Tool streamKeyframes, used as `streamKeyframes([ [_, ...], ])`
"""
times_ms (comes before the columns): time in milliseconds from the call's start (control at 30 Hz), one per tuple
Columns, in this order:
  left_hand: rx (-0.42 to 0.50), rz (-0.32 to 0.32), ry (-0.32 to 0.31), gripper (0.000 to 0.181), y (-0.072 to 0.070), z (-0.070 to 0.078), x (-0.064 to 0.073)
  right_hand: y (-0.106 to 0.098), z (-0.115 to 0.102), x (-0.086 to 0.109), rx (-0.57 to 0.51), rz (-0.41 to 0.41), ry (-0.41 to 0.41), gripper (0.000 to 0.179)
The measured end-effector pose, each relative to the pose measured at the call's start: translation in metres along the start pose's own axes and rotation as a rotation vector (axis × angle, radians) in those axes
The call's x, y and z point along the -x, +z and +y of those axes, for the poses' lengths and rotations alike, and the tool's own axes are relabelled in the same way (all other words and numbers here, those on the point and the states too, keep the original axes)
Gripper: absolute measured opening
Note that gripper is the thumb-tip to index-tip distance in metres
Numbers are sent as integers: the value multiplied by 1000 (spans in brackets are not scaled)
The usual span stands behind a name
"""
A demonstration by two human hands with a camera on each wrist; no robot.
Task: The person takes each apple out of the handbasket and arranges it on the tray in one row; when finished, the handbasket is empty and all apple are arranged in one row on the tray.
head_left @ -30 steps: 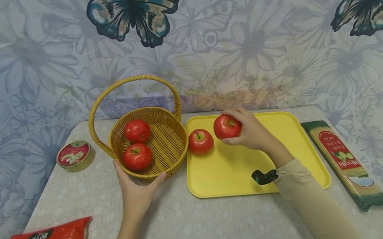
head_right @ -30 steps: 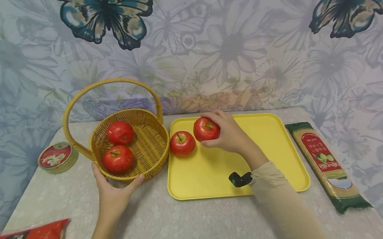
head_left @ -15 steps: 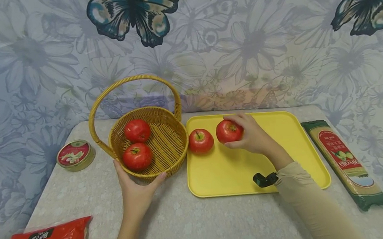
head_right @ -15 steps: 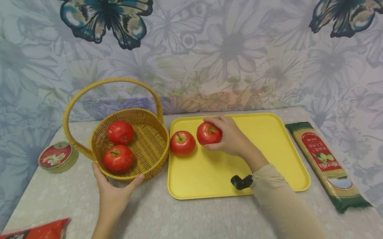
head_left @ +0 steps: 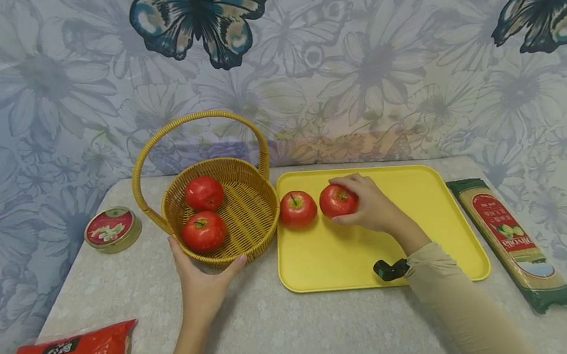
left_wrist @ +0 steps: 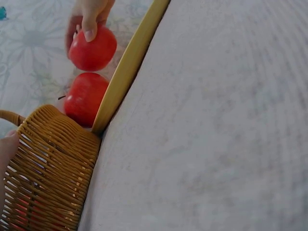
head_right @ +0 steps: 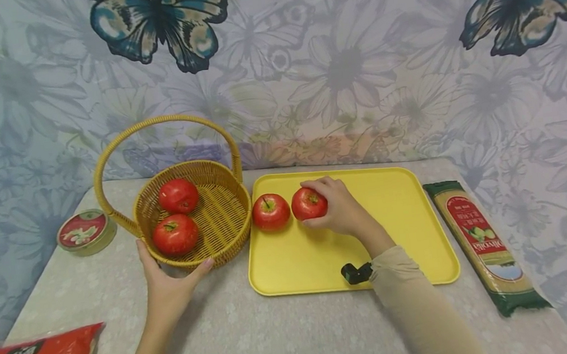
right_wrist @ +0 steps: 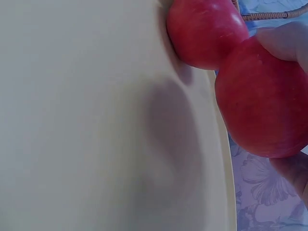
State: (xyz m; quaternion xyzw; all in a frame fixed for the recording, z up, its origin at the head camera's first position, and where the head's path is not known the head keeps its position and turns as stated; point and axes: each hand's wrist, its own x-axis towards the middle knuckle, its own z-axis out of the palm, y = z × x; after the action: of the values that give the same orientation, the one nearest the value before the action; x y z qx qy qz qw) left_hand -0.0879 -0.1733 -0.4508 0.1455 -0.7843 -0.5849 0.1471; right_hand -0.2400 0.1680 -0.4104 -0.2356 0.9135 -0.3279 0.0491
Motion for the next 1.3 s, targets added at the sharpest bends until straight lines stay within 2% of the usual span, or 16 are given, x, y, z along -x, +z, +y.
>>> streamKeyframes([
  [333, -27, 2, 11, 140, 0, -12, -3, 5, 4, -1, 2, -34, 41, 80],
  [900, -23, 9, 18, 141, 0, -14, -4, 14, 12, -7, 10, -91, 62, 81],
  [967, -16, 8, 18, 141, 0, -12, -3, 14, 11, -7, 11, -93, 60, 81],
  [1167, 25, 2, 30, 139, -1, 8, 3, 15, 12, -8, 16, -101, 70, 81],
  [1300, 13, 7, 27, 140, 0, -2, -1, 16, 13, -9, 8, -104, 76, 82],
])
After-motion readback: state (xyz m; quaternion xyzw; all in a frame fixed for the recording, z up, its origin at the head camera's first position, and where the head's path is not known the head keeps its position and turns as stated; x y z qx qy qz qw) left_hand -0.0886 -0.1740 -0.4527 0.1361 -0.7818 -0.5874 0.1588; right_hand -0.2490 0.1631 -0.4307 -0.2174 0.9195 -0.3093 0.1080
